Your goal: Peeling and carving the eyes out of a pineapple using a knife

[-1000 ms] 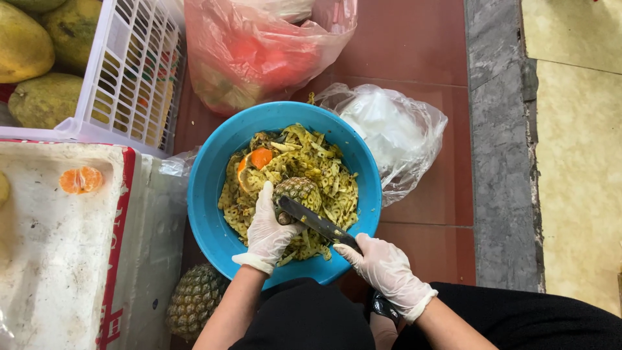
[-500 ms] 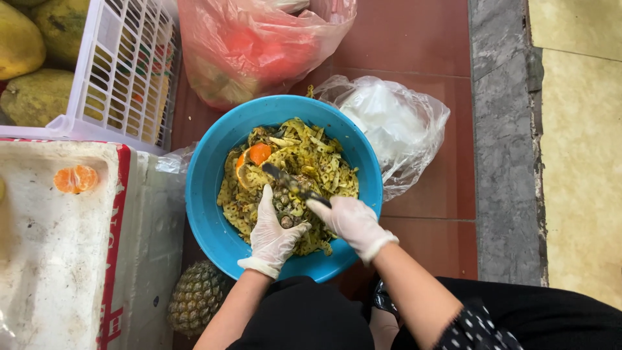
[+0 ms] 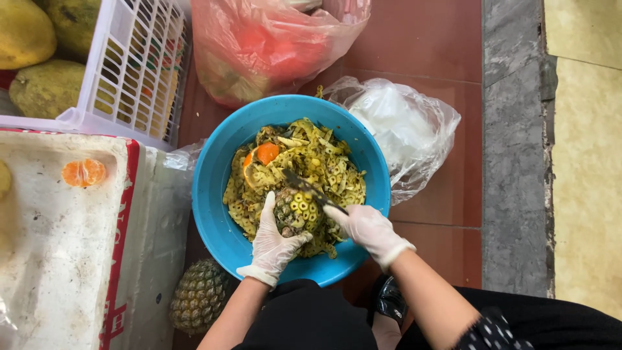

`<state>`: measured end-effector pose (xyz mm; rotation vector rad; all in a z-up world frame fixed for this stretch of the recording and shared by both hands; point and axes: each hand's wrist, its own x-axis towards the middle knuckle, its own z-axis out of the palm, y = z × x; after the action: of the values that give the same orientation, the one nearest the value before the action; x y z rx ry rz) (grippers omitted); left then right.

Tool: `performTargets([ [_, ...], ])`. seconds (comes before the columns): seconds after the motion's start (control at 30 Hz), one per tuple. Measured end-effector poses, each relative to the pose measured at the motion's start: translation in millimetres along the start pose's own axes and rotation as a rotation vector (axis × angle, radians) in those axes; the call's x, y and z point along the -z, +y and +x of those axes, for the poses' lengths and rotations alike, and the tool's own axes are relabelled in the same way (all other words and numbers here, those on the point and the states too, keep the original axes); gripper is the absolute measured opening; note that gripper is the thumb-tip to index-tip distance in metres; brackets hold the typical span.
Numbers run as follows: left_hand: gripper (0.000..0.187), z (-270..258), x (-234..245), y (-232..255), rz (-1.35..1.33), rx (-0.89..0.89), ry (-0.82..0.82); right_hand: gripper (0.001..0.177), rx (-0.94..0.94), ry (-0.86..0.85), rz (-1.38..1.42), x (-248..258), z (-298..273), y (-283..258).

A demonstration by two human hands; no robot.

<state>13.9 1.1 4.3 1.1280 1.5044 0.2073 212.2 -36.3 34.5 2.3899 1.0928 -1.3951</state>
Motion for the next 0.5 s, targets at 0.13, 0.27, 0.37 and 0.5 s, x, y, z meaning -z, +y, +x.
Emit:
performTargets([
  [0.13, 0.125, -6.5, 0.1, -3.1, -0.186, -0.022, 0.012, 0.083, 0.018, -0.124, 0.111, -11.9, 67.2, 9.2],
  [0.27, 0.125, -10.7, 9.9, 3.0, -0.198, -0.003, 0.032, 0.079, 0.167, -0.149, 0.023, 3.2, 16.1, 17.0],
  [0.37, 0.129, -11.0, 7.9, -0.6, -0.316, 0.001, 0.014, 0.072, -0.054, -0.141, -0.044, -2.9, -8.5, 32.1],
  [0.5, 0.126, -7.0, 7.3, -4.3, -0.247, 0.0, 0.024, 0.071, -0.077, -0.12, -0.014, -1.3, 7.2, 19.1],
])
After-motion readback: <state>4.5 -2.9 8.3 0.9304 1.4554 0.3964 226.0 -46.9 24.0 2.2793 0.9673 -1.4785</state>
